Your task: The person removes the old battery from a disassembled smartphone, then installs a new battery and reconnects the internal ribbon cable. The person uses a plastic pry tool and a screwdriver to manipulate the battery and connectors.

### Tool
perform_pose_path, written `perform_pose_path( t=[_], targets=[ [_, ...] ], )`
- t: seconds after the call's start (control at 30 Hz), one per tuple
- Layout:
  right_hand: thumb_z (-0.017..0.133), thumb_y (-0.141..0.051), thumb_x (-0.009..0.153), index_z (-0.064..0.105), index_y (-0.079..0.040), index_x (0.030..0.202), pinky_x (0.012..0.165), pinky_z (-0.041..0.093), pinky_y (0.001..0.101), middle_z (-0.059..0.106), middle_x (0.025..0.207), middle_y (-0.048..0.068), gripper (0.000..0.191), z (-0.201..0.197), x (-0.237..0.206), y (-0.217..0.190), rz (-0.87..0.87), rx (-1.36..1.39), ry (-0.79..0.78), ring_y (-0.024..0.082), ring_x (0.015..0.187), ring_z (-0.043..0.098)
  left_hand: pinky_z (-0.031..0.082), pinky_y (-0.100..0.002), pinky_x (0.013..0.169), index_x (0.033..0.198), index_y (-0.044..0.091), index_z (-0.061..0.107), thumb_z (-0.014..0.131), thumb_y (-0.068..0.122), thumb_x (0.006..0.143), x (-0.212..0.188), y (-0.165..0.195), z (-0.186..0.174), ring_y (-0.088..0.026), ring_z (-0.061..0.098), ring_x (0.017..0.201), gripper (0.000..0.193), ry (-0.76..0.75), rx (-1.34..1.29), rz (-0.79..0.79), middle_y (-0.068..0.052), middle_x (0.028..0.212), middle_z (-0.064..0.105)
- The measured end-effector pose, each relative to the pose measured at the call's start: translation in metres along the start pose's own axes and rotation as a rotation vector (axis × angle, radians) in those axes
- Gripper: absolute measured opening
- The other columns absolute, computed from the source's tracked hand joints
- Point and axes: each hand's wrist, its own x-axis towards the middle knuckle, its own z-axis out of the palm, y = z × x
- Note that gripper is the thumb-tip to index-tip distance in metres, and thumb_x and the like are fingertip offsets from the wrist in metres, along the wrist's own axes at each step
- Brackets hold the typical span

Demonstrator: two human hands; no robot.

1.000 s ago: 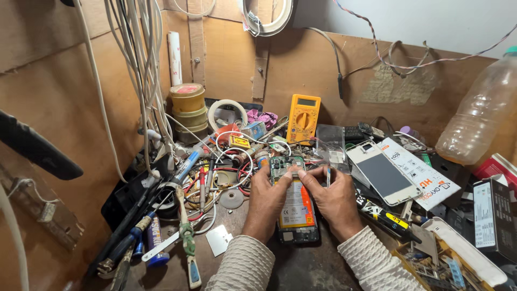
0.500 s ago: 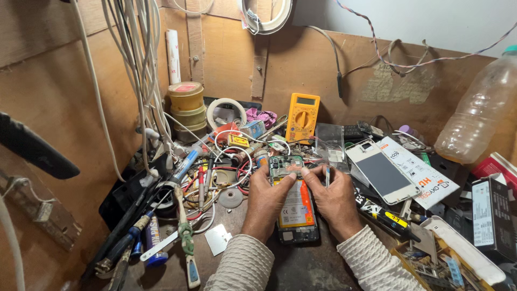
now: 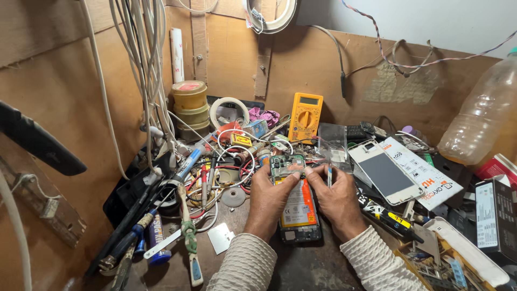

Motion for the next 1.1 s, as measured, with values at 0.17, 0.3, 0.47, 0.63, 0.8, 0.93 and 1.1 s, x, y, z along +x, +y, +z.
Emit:
perform_pose_path(
  t=[0.17, 0.3, 0.47, 0.63, 0.8, 0.93, 1.1],
  targets=[
    [0.072, -0.022, 0.093, 0.075, 0.0, 0.086, 0.063, 0.054, 0.0254, 0.074, 0.079, 0.003, 0.023, 0.0, -0.003, -0.006, 0.007, 0.018, -0.039, 0.007, 0.069, 0.063, 0.06, -0.03, 0.063, 0.105, -0.002, 0.069, 0.076, 0.01, 0.08, 0.001, 0.001, 0.0, -0.015, 0.072, 0.072, 0.028, 0.044, 0.063, -0.013, -0.011, 0.09, 0.077],
    [0.076, -0.022, 0.089, 0.076, -0.002, 0.089, 0.065, 0.055, 0.0253, 0.077, 0.08, 0.004, 0.021, 0.002, -0.005, -0.01, -0.05, -0.039, -0.036, 0.006, 0.07, 0.065, 0.06, -0.03, 0.063, 0.105, -0.002, 0.069, 0.074, 0.009, 0.081, 0.001, 0.0, 0.0, -0.015, 0.073, 0.073, 0.027, 0.025, 0.048, 0.023, -0.01, 0.09, 0.077],
    [0.079, -0.025, 0.086, 0.075, -0.001, 0.089, 0.066, 0.057, 0.0269, 0.078, 0.079, 0.006, 0.025, 0.002, -0.005, -0.012, -0.064, -0.199, 0.011, 0.008, 0.07, 0.068, 0.059, -0.03, 0.063, 0.104, -0.002, 0.07, 0.07, 0.011, 0.082, 0.003, -0.003, -0.001, -0.014, 0.071, 0.072, 0.026, 0.021, 0.141, 0.056, -0.01, 0.089, 0.077],
    [0.078, -0.022, 0.087, 0.076, 0.0, 0.087, 0.066, 0.056, 0.0268, 0.077, 0.079, 0.006, 0.023, 0.001, -0.006, -0.009, -0.062, -0.129, 0.005, 0.009, 0.069, 0.066, 0.059, -0.033, 0.062, 0.104, -0.001, 0.067, 0.068, 0.012, 0.081, 0.004, -0.006, -0.001, -0.016, 0.07, 0.07, 0.026, 0.018, 0.155, 0.033, -0.012, 0.087, 0.076],
    [0.077, -0.017, 0.089, 0.076, 0.002, 0.087, 0.064, 0.054, 0.0265, 0.075, 0.079, 0.005, 0.019, 0.0, -0.006, -0.005, 0.002, 0.009, 0.002, 0.008, 0.069, 0.063, 0.059, -0.031, 0.065, 0.103, 0.0, 0.068, 0.071, 0.013, 0.081, 0.004, -0.005, 0.001, -0.015, 0.073, 0.072, 0.026, 0.056, 0.245, 0.019, -0.01, 0.088, 0.076],
    [0.077, -0.015, 0.088, 0.075, 0.003, 0.088, 0.062, 0.055, 0.0263, 0.074, 0.079, 0.006, 0.017, 0.0, -0.006, -0.004, 0.059, 0.16, -0.008, 0.009, 0.067, 0.064, 0.059, -0.031, 0.065, 0.102, 0.0, 0.072, 0.073, 0.014, 0.08, 0.002, -0.003, 0.001, -0.014, 0.073, 0.072, 0.026, 0.023, 0.201, 0.047, -0.01, 0.088, 0.078],
    [0.077, -0.015, 0.088, 0.075, 0.002, 0.089, 0.058, 0.054, 0.026, 0.073, 0.078, 0.007, 0.017, -0.001, -0.007, -0.006, 0.107, 0.167, 0.009, 0.009, 0.064, 0.064, 0.061, -0.03, 0.065, 0.103, 0.0, 0.074, 0.076, 0.014, 0.079, 0.0, -0.001, 0.002, -0.014, 0.074, 0.074, 0.027, -0.015, 0.124, 0.047, -0.009, 0.09, 0.079]
  ],
)
